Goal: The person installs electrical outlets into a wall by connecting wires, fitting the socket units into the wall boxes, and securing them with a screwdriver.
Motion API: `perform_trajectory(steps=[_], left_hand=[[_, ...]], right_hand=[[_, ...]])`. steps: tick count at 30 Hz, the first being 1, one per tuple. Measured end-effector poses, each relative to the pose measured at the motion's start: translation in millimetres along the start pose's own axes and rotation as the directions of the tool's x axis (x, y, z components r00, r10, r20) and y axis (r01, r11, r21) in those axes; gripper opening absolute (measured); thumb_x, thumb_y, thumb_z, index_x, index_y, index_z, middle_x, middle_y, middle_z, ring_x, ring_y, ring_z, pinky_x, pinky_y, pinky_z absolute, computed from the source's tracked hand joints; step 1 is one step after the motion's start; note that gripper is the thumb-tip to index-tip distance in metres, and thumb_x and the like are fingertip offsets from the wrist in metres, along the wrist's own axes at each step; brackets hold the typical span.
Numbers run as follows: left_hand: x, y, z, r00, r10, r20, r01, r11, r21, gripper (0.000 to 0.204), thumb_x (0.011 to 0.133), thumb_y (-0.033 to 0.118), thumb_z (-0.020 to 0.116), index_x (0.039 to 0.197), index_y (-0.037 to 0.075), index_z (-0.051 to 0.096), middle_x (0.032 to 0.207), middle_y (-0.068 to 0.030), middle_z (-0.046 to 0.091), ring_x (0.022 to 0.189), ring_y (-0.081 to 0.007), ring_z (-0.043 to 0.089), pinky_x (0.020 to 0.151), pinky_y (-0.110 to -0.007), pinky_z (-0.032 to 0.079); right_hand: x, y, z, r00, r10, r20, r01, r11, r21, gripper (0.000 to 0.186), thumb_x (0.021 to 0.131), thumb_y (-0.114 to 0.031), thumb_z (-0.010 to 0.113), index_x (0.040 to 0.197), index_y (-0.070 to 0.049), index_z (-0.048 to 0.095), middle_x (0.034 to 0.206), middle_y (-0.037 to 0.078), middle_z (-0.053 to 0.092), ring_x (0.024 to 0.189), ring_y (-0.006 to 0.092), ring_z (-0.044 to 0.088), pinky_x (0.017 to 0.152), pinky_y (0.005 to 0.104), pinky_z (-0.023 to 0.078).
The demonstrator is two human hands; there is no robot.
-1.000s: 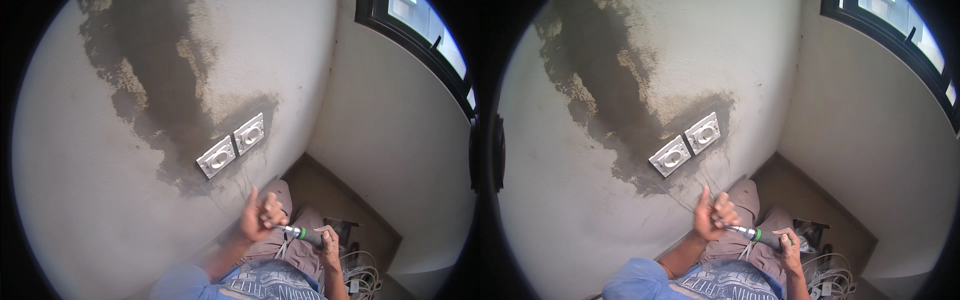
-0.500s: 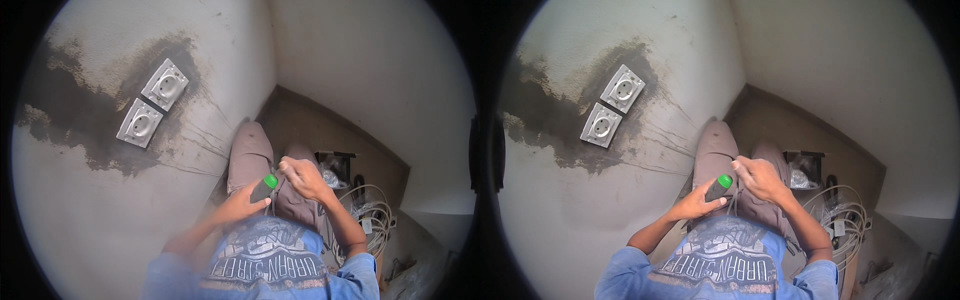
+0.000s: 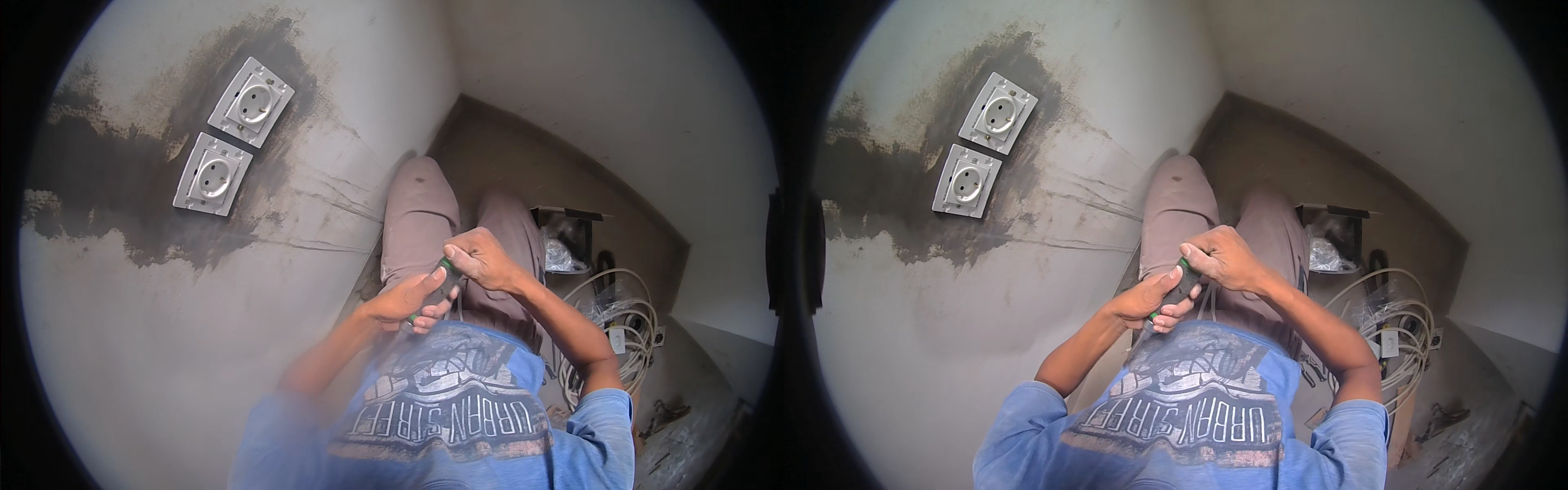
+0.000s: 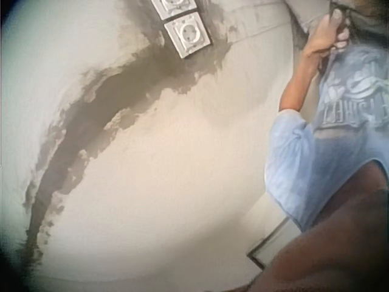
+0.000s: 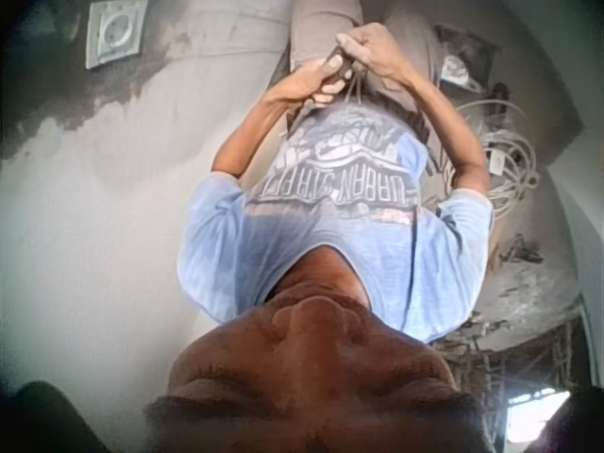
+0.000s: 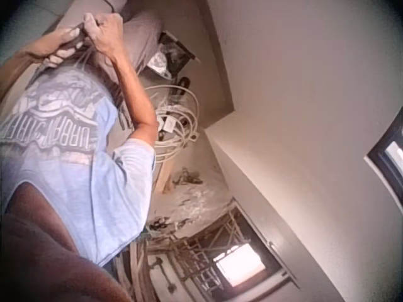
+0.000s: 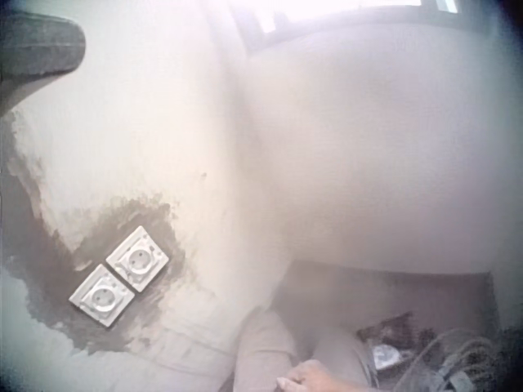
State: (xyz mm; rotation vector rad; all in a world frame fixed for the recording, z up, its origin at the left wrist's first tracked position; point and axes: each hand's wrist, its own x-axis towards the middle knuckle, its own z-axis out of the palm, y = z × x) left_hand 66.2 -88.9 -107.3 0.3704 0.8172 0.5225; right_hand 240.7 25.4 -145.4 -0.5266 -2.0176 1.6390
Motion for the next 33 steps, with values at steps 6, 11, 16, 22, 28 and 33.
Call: perform_trajectory(steps=[6, 11, 16, 22, 28, 33], left_hand=[[-0.6, -6.3, -17.5, 0.926, 0.104, 0.362, 0.096, 0.865, -0.493, 0.06, 0.098, 0.068, 0.033, 0.111, 0.011, 0.047, 0.055, 0.0072, 0.035, 0.037, -0.002, 0.035, 0.034, -0.017, 0.032], [-6.7, -8.8, -25.7, 0.949, 0.062, 0.309, 0.09, 0.886, -0.454, 0.06, 0.099, 0.068, 0.031, 0.112, 0.012, 0.047, 0.055, 0.0068, 0.035, 0.037, -0.0017, 0.035, 0.034, -0.017, 0.032], [-5.8, -14.5, -28.1, 0.946, 0.072, 0.315, 0.091, 0.875, -0.475, 0.06, 0.1, 0.066, 0.029, 0.114, 0.011, 0.047, 0.056, 0.0061, 0.036, 0.038, -0.0022, 0.036, 0.034, -0.017, 0.033], [-6.4, -17.2, -29.1, 0.942, 0.087, 0.324, 0.074, 0.889, -0.453, 0.059, 0.101, 0.064, 0.029, 0.115, 0.01, 0.046, 0.057, 0.0048, 0.037, 0.038, -0.0037, 0.038, 0.034, -0.018, 0.034], [-8.0, -18.6, -28.5, 0.919, 0.115, 0.377, 0.059, 0.906, -0.42, 0.057, 0.101, 0.062, 0.032, 0.116, 0.009, 0.046, 0.058, 0.0032, 0.039, 0.038, -0.0043, 0.038, 0.033, -0.018, 0.034], [-7.9, -12.5, -22.3, 0.911, 0.114, 0.397, 0.036, 0.935, -0.352, 0.056, 0.101, 0.061, 0.036, 0.117, 0.008, 0.046, 0.059, 0.0019, 0.04, 0.037, -0.006, 0.038, 0.033, -0.02, 0.032]], right_hand=[[7.8, -12.5, -11.8, 0.97, -0.223, 0.094, 0.215, 0.972, 0.092, 0.034, 0.101, -0.032, 0.048, 0.092, -0.001, 0.057, 0.081, 0.01, 0.056, 0.072, 0.0205, 0.052, 0.068, 0.0342, 0.044], [12.6, -27.7, -30.2, 0.957, -0.279, 0.079, 0.265, 0.952, 0.156, 0.033, 0.097, -0.026, 0.059, 0.116, 0.0, 0.062, 0.094, 0.012, 0.065, 0.086, 0.0231, 0.062, 0.08, 0.0336, 0.049], [18.0, -36.3, -39.3, 0.919, 0.14, 0.369, -0.104, 0.988, -0.115, 0.034, 0.094, -0.026, 0.063, 0.116, 0.0, 0.063, 0.095, 0.014, 0.069, 0.083, 0.0256, 0.067, 0.077, 0.0373, 0.052], [7.5, -40.1, -29.9, 0.975, -0.145, 0.167, 0.114, 0.977, 0.18, 0.038, 0.092, -0.028, 0.066, 0.118, -0.001, 0.062, 0.097, 0.013, 0.069, 0.089, 0.022, 0.066, 0.075, 0.0343, 0.053], [13.4, -40.6, -45.4, 0.914, -0.192, 0.356, 0.196, 0.98, 0.023, 0.038, 0.086, -0.021, 0.072, 0.116, 0.001, 0.064, 0.1, 0.013, 0.069, 0.092, 0.0222, 0.065, 0.078, 0.0351, 0.052], [2.0, -57.2, -45.7, 0.964, -0.186, 0.191, 0.147, 0.968, 0.203, 0.03, 0.092, -0.022, 0.066, 0.112, -0.001, 0.067, 0.097, 0.011, 0.066, 0.091, 0.026, 0.065, 0.075, 0.0366, 0.052]])
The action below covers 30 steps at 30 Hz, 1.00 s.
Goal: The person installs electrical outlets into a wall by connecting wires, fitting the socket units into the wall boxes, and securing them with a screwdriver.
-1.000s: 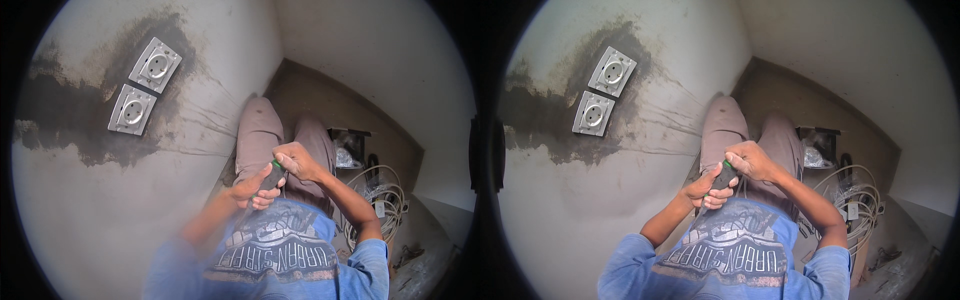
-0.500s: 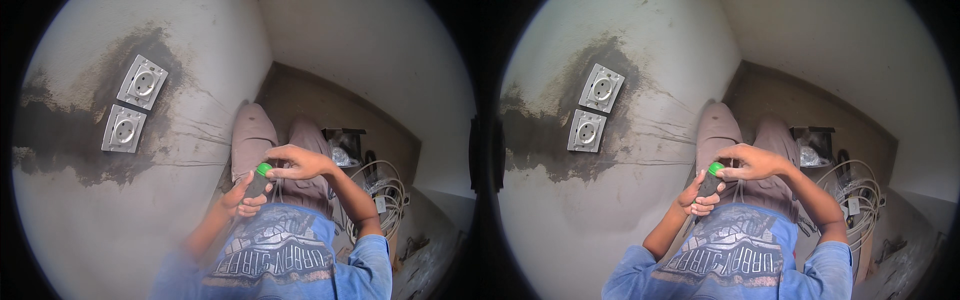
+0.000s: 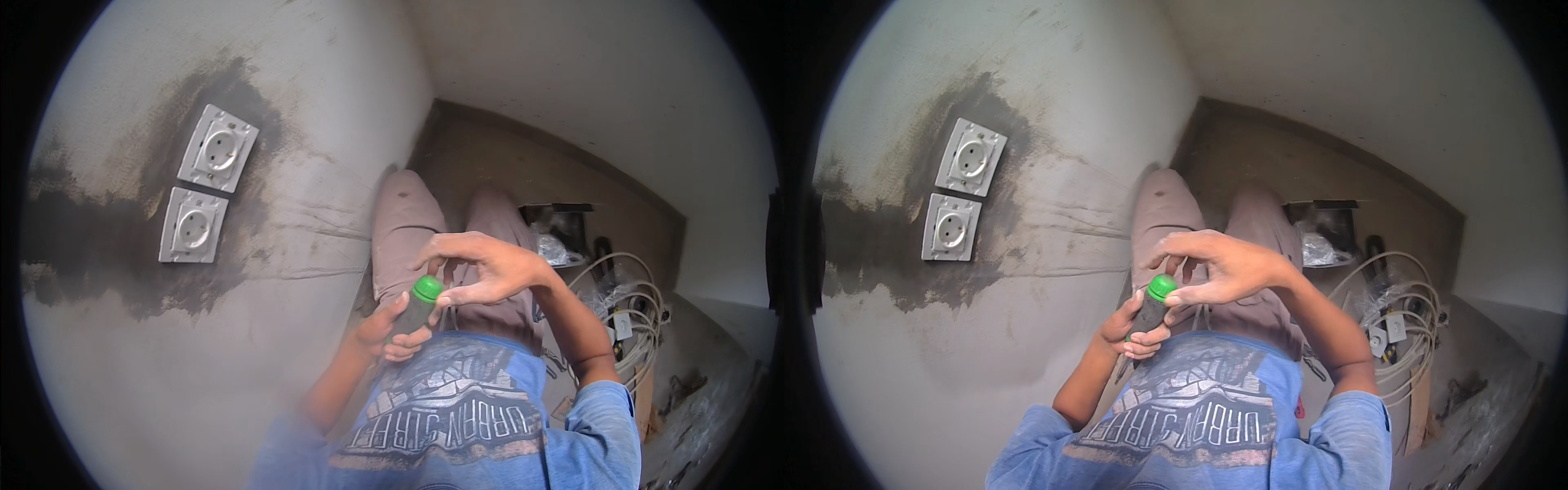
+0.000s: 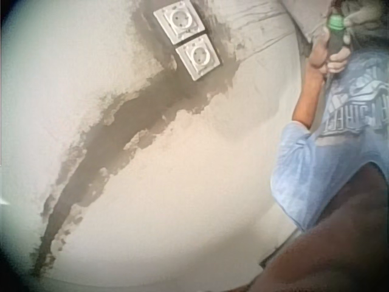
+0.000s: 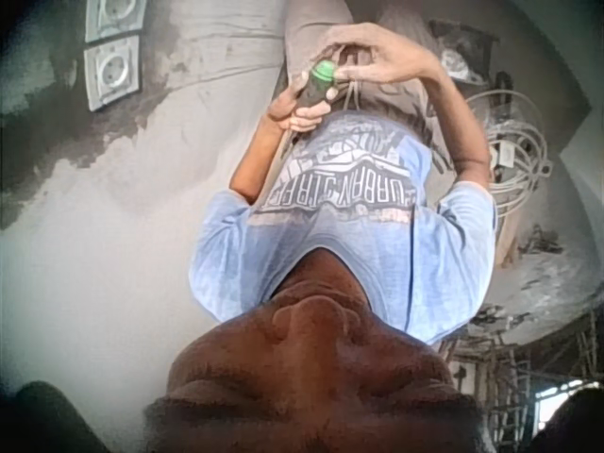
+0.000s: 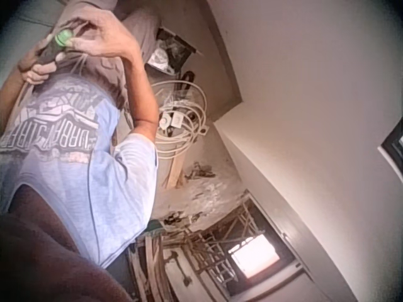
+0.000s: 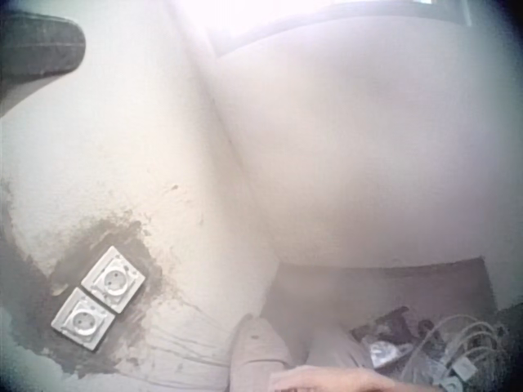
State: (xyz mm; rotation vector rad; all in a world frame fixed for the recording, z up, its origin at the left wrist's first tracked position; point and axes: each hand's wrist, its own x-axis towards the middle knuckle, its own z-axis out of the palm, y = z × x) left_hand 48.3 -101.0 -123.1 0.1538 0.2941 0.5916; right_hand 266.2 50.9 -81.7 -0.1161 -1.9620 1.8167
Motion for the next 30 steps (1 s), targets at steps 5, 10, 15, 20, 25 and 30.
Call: perform_trajectory(steps=[5, 10, 15, 20, 25, 30], left_hand=[[1.8, -4.2, -11.2, 0.997, -0.053, -0.063, 0.048, 0.996, -0.076, 0.062, 0.098, 0.064, 0.039, 0.117, 0.005, 0.048, 0.061, -0.0001, 0.043, 0.039, -0.0079, 0.04, 0.035, -0.022, 0.036], [-3.6, -12.9, -13.2, 0.982, 0.018, -0.189, -0.01, 0.999, 0.043, 0.065, 0.096, 0.067, 0.042, 0.111, 0.004, 0.048, 0.066, -0.0029, 0.047, 0.046, -0.0135, 0.049, 0.042, -0.027, 0.045], [15.4, -10.0, 4.0, 0.898, 0.219, -0.382, 0.061, 0.798, 0.6, 0.066, 0.094, 0.062, 0.053, 0.11, -0.002, 0.051, 0.068, -0.0069, 0.054, 0.048, -0.0165, 0.053, 0.044, -0.027, 0.044], [16.5, -5.6, 4.8, 0.861, 0.175, -0.477, 0.196, 0.751, 0.631, 0.065, 0.094, 0.061, 0.055, 0.109, -0.003, 0.052, 0.066, -0.0069, 0.054, 0.044, -0.015, 0.051, 0.042, -0.026, 0.043], [20.0, -1.3, 11.3, 0.867, 0.047, -0.495, 0.264, 0.8, 0.539, 0.063, 0.095, 0.062, 0.053, 0.109, 0.001, 0.052, 0.061, -0.0021, 0.047, 0.041, -0.0096, 0.041, 0.04, -0.023, 0.037], [26.5, -10.1, 11.9, 0.844, 0.0, -0.537, 0.332, 0.785, 0.522, 0.059, 0.096, 0.06, 0.053, 0.11, 0.002, 0.053, 0.063, -0.0012, 0.046, 0.044, -0.0084, 0.041, 0.041, -0.023, 0.036]], right_hand=[[-8.6, 6.1, 3.7, 0.987, 0.147, 0.069, -0.135, 0.979, -0.154, 0.041, 0.093, -0.031, 0.063, 0.124, -0.004, 0.061, 0.102, 0.012, 0.063, 0.094, 0.0245, 0.062, 0.074, 0.0363, 0.053], [-21.0, 18.4, 18.9, 0.997, 0.035, -0.066, -0.038, 0.999, -0.04, 0.041, 0.097, -0.039, 0.056, 0.106, -0.001, 0.066, 0.095, 0.017, 0.068, 0.086, 0.0281, 0.066, 0.077, 0.04, 0.052], [-35.8, 4.1, 29.0, 0.926, 0.327, -0.191, -0.36, 0.916, -0.177, 0.046, 0.094, -0.044, 0.057, 0.102, -0.001, 0.069, 0.081, 0.019, 0.066, 0.078, 0.0312, 0.065, 0.071, 0.0421, 0.05], [-54.0, 39.2, 52.8, 0.873, -0.074, -0.482, -0.058, 0.966, -0.252, 0.04, 0.092, -0.039, 0.064, 0.088, 0.001, 0.067, 0.07, 0.016, 0.064, 0.066, 0.0328, 0.063, 0.062, 0.0419, 0.048], [-70.8, 43.2, 45.3, 0.925, 0.07, -0.373, -0.065, 0.998, 0.026, 0.041, 0.095, -0.039, 0.06, 0.093, 0.001, 0.068, 0.076, 0.017, 0.067, 0.073, 0.0327, 0.064, 0.069, 0.0422, 0.05], [-57.6, 46.2, 43.9, 0.888, 0.382, -0.256, -0.417, 0.903, -0.098, 0.046, 0.097, -0.042, 0.058, 0.1, 0.003, 0.067, 0.084, 0.02, 0.068, 0.081, 0.0329, 0.066, 0.073, 0.0442, 0.049]])
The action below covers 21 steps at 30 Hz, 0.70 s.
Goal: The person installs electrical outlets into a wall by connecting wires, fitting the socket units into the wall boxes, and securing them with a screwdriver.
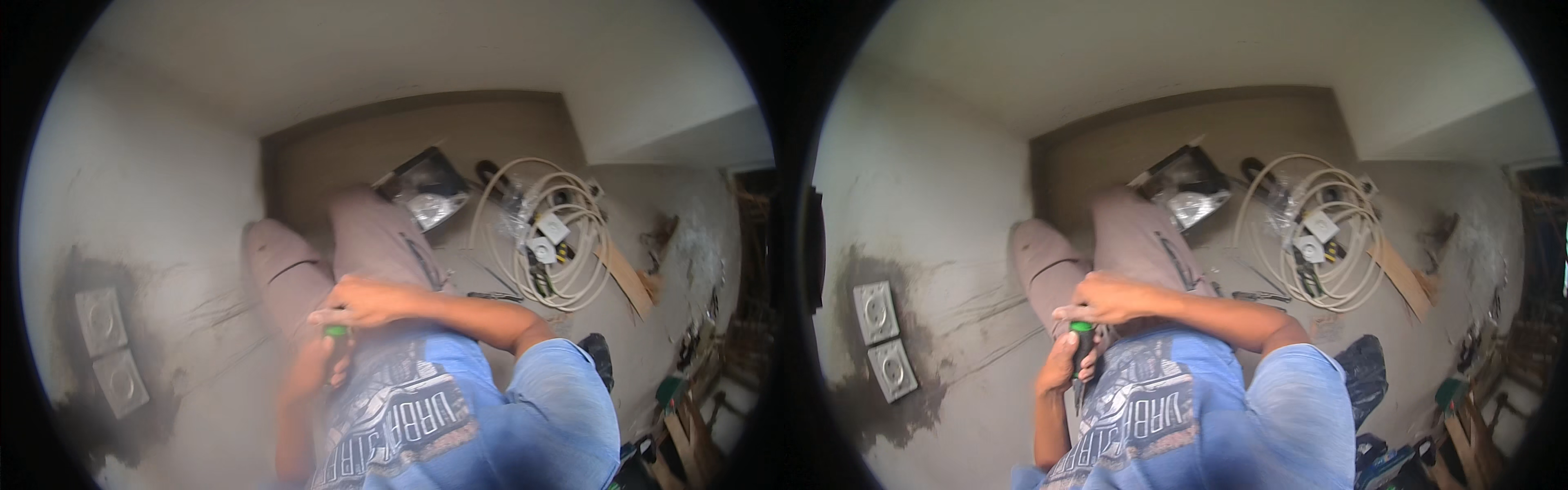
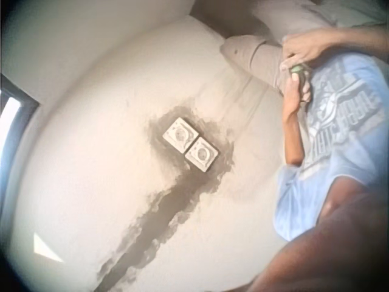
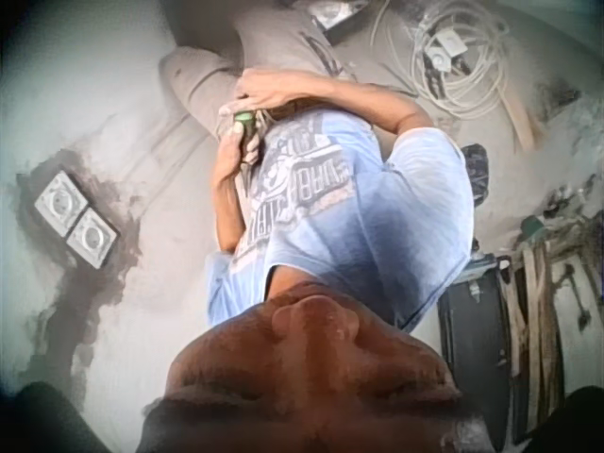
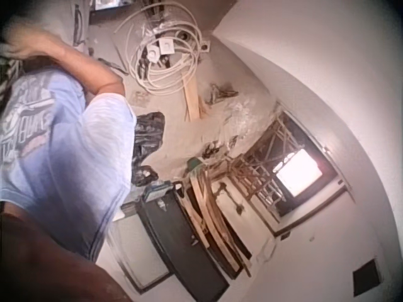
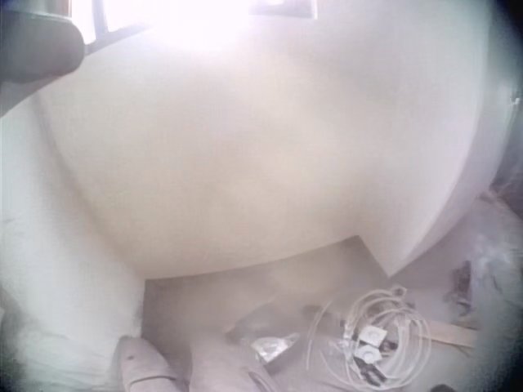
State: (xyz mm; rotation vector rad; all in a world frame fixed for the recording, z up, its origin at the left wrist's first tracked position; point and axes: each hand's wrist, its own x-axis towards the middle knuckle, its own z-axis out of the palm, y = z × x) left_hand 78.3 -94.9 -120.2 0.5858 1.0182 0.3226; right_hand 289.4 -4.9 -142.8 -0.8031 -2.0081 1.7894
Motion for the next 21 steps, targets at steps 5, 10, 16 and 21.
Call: perform_trajectory(steps=[5, 10, 16, 21], left_hand=[[2.1, 10.9, -2.0, 0.999, 0.011, 0.03, -0.01, 0.999, -0.049, 0.058, 0.096, 0.058, 0.053, 0.111, 0.002, 0.053, 0.065, -0.0008, 0.047, 0.045, -0.009, 0.043, 0.042, -0.023, 0.036], [-2.1, 2.7, -11.8, 0.926, 0.062, 0.372, 0.104, 0.906, -0.41, 0.059, 0.099, 0.061, 0.043, 0.115, 0.004, 0.049, 0.066, 0.0007, 0.045, 0.044, -0.0069, 0.042, 0.041, -0.022, 0.037], [4.3, -11.8, -14.5, 0.794, 0.202, 0.573, 0.298, 0.693, -0.657, 0.063, 0.099, 0.065, 0.037, 0.116, 0.005, 0.045, 0.059, 0.0019, 0.04, 0.038, -0.0057, 0.041, 0.033, -0.019, 0.036], [5.8, -7.5, -11.8, 0.678, 0.336, 0.653, 0.413, 0.561, -0.717, 0.066, 0.099, 0.067, 0.033, 0.116, 0.004, 0.043, 0.058, 0.0013, 0.04, 0.037, -0.0063, 0.041, 0.031, -0.019, 0.035]], right_hand=[[-10.1, -6.4, -26.9, 0.994, -0.108, 0.002, 0.108, 0.994, 0.033, 0.039, 0.096, -0.036, 0.06, 0.113, -0.002, 0.067, 0.094, 0.019, 0.068, 0.089, 0.0343, 0.065, 0.082, 0.0418, 0.05], [-0.3, -5.7, -28.4, 0.907, -0.407, 0.109, 0.383, 0.904, 0.192, 0.04, 0.089, -0.02, 0.066, 0.126, -0.006, 0.065, 0.113, 0.016, 0.066, 0.105, 0.0313, 0.063, 0.095, 0.0407, 0.048], [8.5, -20.2, -36.8, 0.846, -0.497, 0.191, 0.45, 0.859, 0.243, 0.053, 0.078, 0.005, 0.057, 0.129, -0.007, 0.063, 0.127, 0.014, 0.062, 0.113, 0.0314, 0.061, 0.097, 0.0408, 0.05], [12.6, -34.7, -42.4, 0.841, -0.507, 0.186, 0.471, 0.858, 0.206, 0.05, 0.076, 0.0, 0.058, 0.124, -0.008, 0.068, 0.129, 0.013, 0.063, 0.115, 0.032, 0.062, 0.099, 0.0418, 0.049]])
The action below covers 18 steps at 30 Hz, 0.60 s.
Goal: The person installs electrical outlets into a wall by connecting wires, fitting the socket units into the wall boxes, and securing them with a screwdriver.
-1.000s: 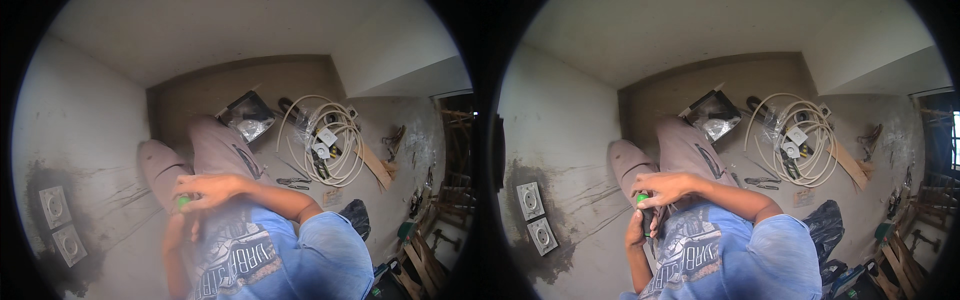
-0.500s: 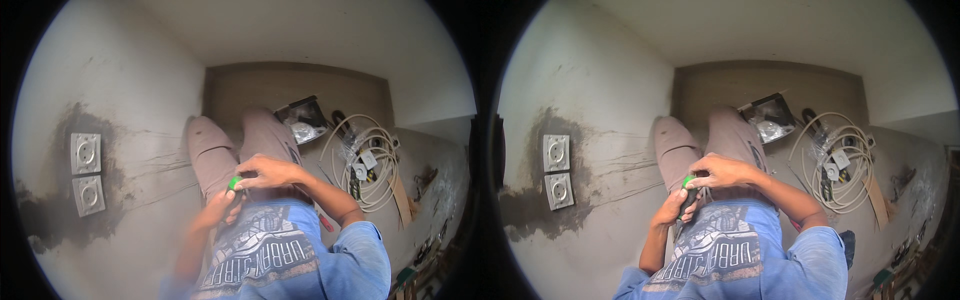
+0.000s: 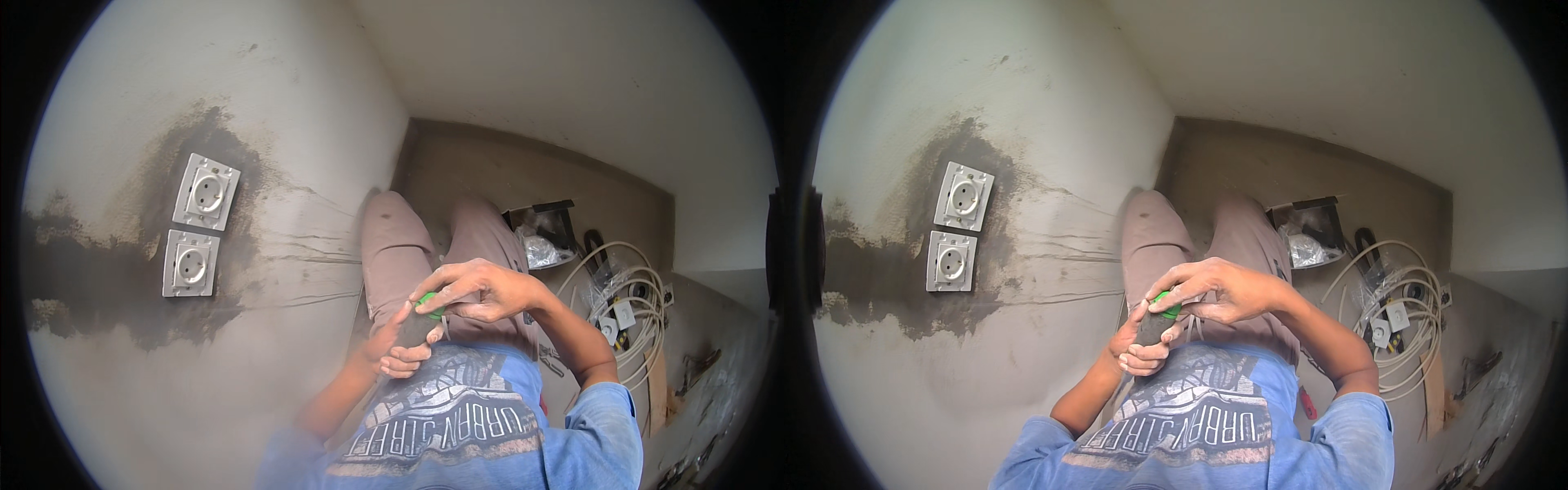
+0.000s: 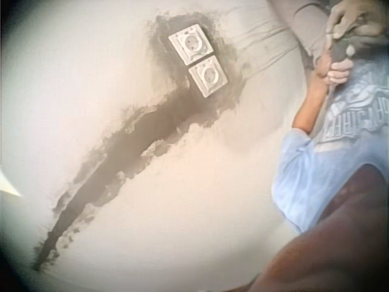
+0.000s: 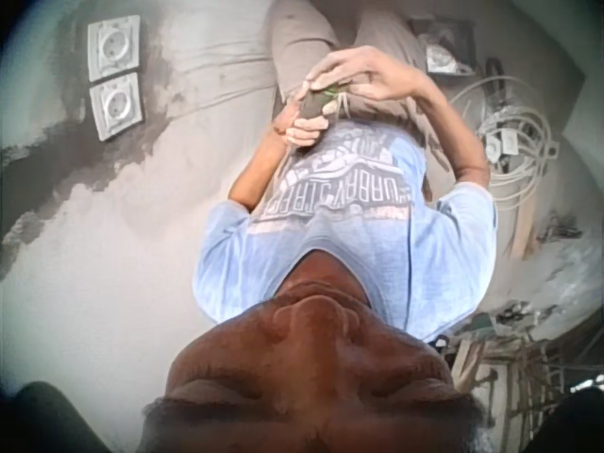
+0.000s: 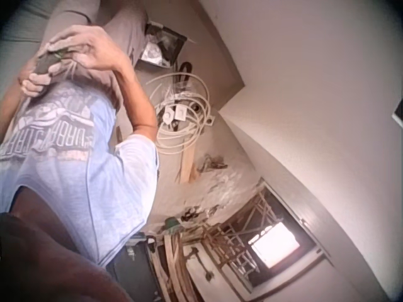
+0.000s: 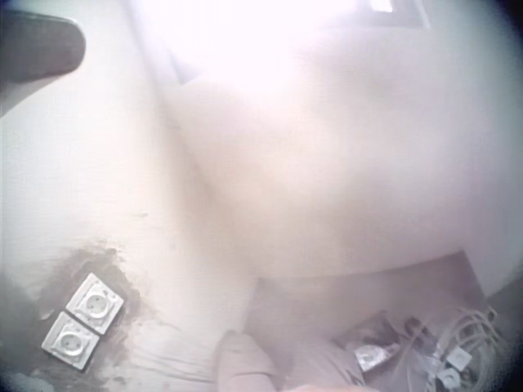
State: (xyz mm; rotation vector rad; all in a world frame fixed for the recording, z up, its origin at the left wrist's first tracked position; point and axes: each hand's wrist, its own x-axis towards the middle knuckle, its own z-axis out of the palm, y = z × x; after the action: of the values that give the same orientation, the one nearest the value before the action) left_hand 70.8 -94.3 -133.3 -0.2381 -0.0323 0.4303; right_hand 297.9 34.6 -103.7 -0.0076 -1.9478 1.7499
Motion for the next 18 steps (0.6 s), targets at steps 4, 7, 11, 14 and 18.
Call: perform_trajectory(steps=[4, 7, 11, 14, 18], left_hand=[[0.8, 3.0, 10.6, 0.998, -0.029, -0.063, 0.036, 0.992, 0.118, 0.064, 0.099, 0.065, 0.034, 0.115, 0.004, 0.045, 0.056, 0.0014, 0.04, 0.036, -0.0067, 0.04, 0.03, -0.02, 0.035], [-9.0, -1.3, 26.3, 0.946, 0.087, -0.313, 0.018, 0.948, 0.316, 0.057, 0.103, 0.058, 0.035, 0.114, 0.003, 0.047, 0.058, 0.0013, 0.042, 0.038, -0.006, 0.039, 0.031, -0.02, 0.035], [7.6, -6.4, 61.8, 0.782, 0.435, -0.446, 0.261, 0.42, 0.869, 0.052, 0.104, 0.054, 0.037, 0.116, 0.005, 0.048, 0.065, 0.0017, 0.043, 0.047, -0.0049, 0.04, 0.041, -0.02, 0.037], [-2.1, -5.1, 50.4, 0.761, 0.455, -0.462, 0.275, 0.419, 0.866, 0.05, 0.104, 0.054, 0.037, 0.114, 0.005, 0.048, 0.065, 0.0029, 0.043, 0.047, -0.0045, 0.04, 0.043, -0.019, 0.037], [-16.9, -1.5, 43.7, 0.813, 0.293, -0.503, 0.185, 0.689, 0.7, 0.055, 0.1, 0.06, 0.043, 0.109, 0.006, 0.05, 0.064, 0.0035, 0.043, 0.046, -0.0046, 0.04, 0.042, -0.02, 0.037]], right_hand=[[11.6, -12.4, -4.6, 1.0, -0.01, -0.014, 0.009, 0.998, -0.069, 0.039, 0.083, -0.003, 0.065, 0.121, -0.007, 0.068, 0.119, 0.014, 0.067, 0.107, 0.032, 0.065, 0.092, 0.04, 0.052], [18.3, -18.1, -4.0, 0.99, 0.144, -0.002, -0.143, 0.981, -0.129, 0.025, 0.086, -0.019, 0.069, 0.104, -0.002, 0.071, 0.1, 0.018, 0.069, 0.088, 0.0286, 0.067, 0.077, 0.0381, 0.051], [21.7, -9.1, 11.5, 0.899, 0.429, -0.094, -0.437, 0.856, -0.274, 0.029, 0.09, -0.024, 0.067, 0.082, 0.002, 0.061, 0.065, 0.018, 0.052, 0.057, 0.0261, 0.053, 0.056, 0.0395, 0.04], [21.1, -5.0, 16.7, 0.895, 0.429, -0.123, -0.438, 0.791, -0.426, 0.026, 0.093, -0.022, 0.064, 0.083, 0.003, 0.062, 0.063, 0.017, 0.049, 0.059, 0.0245, 0.055, 0.057, 0.0374, 0.041], [23.3, 2.7, 28.8, 0.957, 0.189, -0.222, -0.235, 0.951, -0.201, 0.023, 0.096, -0.019, 0.059, 0.091, 0.004, 0.062, 0.068, 0.018, 0.054, 0.063, 0.0244, 0.056, 0.061, 0.0371, 0.043]])
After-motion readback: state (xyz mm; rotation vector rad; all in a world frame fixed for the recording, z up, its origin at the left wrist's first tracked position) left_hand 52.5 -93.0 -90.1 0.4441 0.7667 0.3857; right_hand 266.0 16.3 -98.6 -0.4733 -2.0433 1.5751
